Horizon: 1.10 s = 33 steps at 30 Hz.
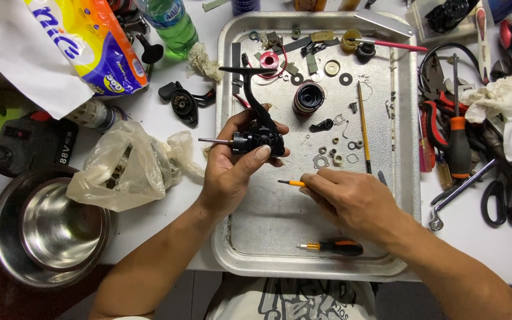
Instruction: Disassembling, cleaning, oiling, and reassembling a fishing reel on a workbench using various tools.
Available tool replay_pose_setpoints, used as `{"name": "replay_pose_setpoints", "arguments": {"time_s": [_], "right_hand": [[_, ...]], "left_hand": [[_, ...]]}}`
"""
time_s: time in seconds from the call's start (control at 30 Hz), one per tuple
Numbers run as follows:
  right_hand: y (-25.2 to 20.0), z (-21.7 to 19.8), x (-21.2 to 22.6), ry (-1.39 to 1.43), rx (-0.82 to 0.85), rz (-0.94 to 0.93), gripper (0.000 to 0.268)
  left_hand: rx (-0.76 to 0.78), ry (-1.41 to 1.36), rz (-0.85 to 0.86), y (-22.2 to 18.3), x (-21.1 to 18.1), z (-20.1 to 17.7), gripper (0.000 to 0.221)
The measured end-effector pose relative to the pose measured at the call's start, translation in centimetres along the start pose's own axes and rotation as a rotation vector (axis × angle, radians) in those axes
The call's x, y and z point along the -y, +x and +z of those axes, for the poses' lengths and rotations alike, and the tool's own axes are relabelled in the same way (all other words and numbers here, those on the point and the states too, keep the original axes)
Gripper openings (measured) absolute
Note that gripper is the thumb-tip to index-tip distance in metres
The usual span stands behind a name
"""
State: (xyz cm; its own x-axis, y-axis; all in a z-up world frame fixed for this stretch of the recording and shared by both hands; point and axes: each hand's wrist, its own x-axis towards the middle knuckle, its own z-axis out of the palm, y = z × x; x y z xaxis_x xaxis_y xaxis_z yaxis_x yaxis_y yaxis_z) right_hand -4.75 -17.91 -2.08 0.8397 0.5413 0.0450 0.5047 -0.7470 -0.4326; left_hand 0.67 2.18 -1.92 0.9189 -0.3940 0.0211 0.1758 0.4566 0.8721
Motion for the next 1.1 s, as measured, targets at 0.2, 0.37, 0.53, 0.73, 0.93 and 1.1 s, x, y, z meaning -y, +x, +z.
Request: {"name": "replay_pose_setpoints", "arguments": {"time_s": [0.2,0.37,0.53,0.73,0.93,1.1], "right_hand": [[0.0,0.4,-0.1,0.08,-0.037,0.003,0.017],[0.0,-0.3,0.1,0.06,-0.122,-0.044,0.017],[0.2,-0.9,0.3,0.052,-0.183,-0.065,0.014],[0.1,-0.9,0.9,0.072,-0.155,-0.057,0.016],[0.6,-0.6,0.5,0.137,-0.054,0.03,0.016],[0.0,0.3,-0.4,0.126,-0.053,0.027,0.019]], "left_hand": [[-0.033,0.015,0.013,0.1,0.4,-0.1,0.05],[-0.003,-0.021,0.065,0.2,1.2,-0.2,0.044],[0.013,-0.05,0.089,0.2,1.6,0.0,0.039],[0.017,-0.056,0.083,0.1,1.8,0.2,0.037],[0.009,-0.062,0.087,0.1,1.6,0.1,0.037],[0.009,-0.06,0.087,0.2,1.6,0.0,0.037]]}}
